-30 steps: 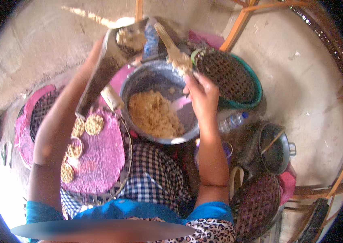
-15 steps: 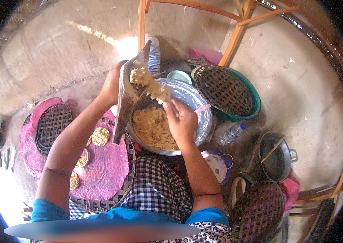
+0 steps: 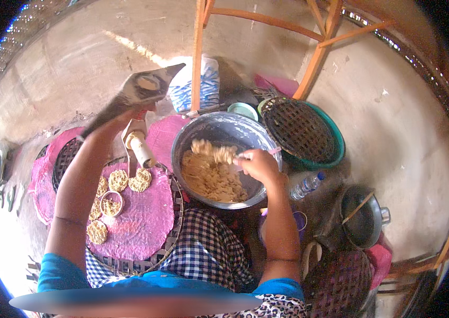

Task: The person scoops a dough-like mixture from a metal bowl, places it into a small plastic cup, and uses a wooden press to extrude the mixture into a circular pattern onto a tray. The person repeats this process to create multiple round cakes on the tray.

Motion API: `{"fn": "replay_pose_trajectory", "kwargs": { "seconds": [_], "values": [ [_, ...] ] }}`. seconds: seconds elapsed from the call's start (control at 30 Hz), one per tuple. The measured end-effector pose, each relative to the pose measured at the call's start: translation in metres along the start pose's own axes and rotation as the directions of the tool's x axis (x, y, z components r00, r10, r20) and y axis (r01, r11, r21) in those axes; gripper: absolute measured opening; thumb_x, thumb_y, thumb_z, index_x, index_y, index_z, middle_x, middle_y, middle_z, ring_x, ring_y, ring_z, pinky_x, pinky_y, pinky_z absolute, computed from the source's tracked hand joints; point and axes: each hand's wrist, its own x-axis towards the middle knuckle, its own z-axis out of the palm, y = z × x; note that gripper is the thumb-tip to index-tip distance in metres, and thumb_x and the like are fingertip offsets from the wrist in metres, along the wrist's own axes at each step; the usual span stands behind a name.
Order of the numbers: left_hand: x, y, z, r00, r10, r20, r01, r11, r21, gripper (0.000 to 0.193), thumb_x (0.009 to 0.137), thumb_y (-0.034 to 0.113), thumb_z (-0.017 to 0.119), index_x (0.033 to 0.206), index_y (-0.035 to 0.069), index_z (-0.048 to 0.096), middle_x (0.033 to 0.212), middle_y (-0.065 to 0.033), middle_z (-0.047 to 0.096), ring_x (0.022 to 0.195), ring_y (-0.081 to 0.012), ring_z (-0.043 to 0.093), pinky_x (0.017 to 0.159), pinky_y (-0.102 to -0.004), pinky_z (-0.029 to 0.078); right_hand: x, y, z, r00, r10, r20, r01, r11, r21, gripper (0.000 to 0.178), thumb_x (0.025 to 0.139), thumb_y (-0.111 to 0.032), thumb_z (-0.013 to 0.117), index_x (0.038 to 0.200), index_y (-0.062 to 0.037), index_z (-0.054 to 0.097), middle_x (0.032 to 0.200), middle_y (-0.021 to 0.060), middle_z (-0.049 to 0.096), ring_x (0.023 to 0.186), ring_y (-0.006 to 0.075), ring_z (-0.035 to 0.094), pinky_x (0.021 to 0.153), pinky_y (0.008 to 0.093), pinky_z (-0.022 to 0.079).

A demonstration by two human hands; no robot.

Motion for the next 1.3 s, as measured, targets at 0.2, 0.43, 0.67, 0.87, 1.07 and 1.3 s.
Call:
{"fn": "replay_pose_trajectory", "kwargs": {
  "seconds": [0.2,0.43,0.67,0.87,1.07,1.3],
  "values": [
    [-0.048,0.030,-0.022,0.967,-0.038,0.253,0.186,0.786,-0.589,0.028,0.071,0.012,0.065,0.095,-0.002,0.061,0.088,-0.0099,0.062,0.083,-0.0193,0.057,0.080,-0.0314,0.045,0.035,0.015,0.137,0.975,-0.127,0.182,0.221,0.489,-0.844,0.020,0.073,-0.024,0.061,0.078,-0.0063,0.068,0.076,0.0122,0.066,0.074,0.0276,0.064,0.064,0.0384,0.049],
    [-0.117,0.020,-0.010,0.991,0.019,0.131,0.098,0.557,-0.825,0.036,0.066,0.030,0.065,0.080,-0.003,0.061,0.083,-0.0140,0.054,0.079,-0.0268,0.053,0.074,-0.0378,0.044,0.012,-0.064,0.130,0.857,-0.494,0.147,0.380,0.798,0.469,0.047,0.080,-0.044,0.060,0.095,0.0000,0.066,0.087,0.0099,0.067,0.078,0.0171,0.064,0.065,0.0296,0.048],
    [-0.166,0.006,-0.018,0.971,-0.164,-0.174,-0.041,0.606,-0.795,0.030,0.065,0.015,0.071,0.088,-0.003,0.061,0.094,-0.0132,0.056,0.082,-0.0235,0.056,0.068,-0.0365,0.048,-0.054,-0.160,0.149,0.813,-0.472,0.342,-0.291,0.180,0.940,0.052,0.079,-0.040,0.059,0.102,0.0063,0.056,0.079,0.0166,0.062,0.061,0.0215,0.061,0.053,0.0309,0.052],
    [-0.233,-0.017,-0.060,0.894,0.308,-0.325,-0.096,0.841,0.533,0.039,0.057,0.015,0.073,0.093,0.004,0.062,0.093,-0.0141,0.062,0.092,-0.0310,0.057,0.084,-0.0388,0.042,-0.048,-0.193,0.153,0.943,-0.265,0.203,-0.271,-0.253,0.929,0.041,0.087,-0.041,0.049,0.094,-0.0003,0.051,0.068,0.0103,0.057,0.055,0.0201,0.060,0.049,0.0313,0.055],
    [-0.266,-0.036,-0.068,0.869,0.412,-0.274,-0.102,0.690,0.716,0.034,0.060,0.016,0.068,0.092,0.008,0.061,0.093,-0.0100,0.061,0.093,-0.0287,0.055,0.090,-0.0419,0.033,-0.046,-0.212,0.176,0.949,-0.197,0.247,-0.244,0.037,0.969,0.027,0.087,-0.032,0.053,0.101,-0.0080,0.050,0.078,0.0061,0.055,0.057,0.0184,0.058,0.048,0.0303,0.052],
    [-0.279,-0.034,-0.082,0.881,0.468,-0.073,-0.152,0.425,0.892,0.025,0.063,0.019,0.063,0.086,0.008,0.058,0.073,-0.0062,0.055,0.072,-0.0221,0.058,0.085,-0.0405,0.035,-0.085,-0.253,0.167,0.826,-0.441,-0.352,0.557,0.539,0.632,0.043,0.083,-0.008,0.050,0.124,0.0029,0.045,0.079,0.0032,0.055,0.064,0.0068,0.048,0.055,0.0193,0.038]
  ]
}}
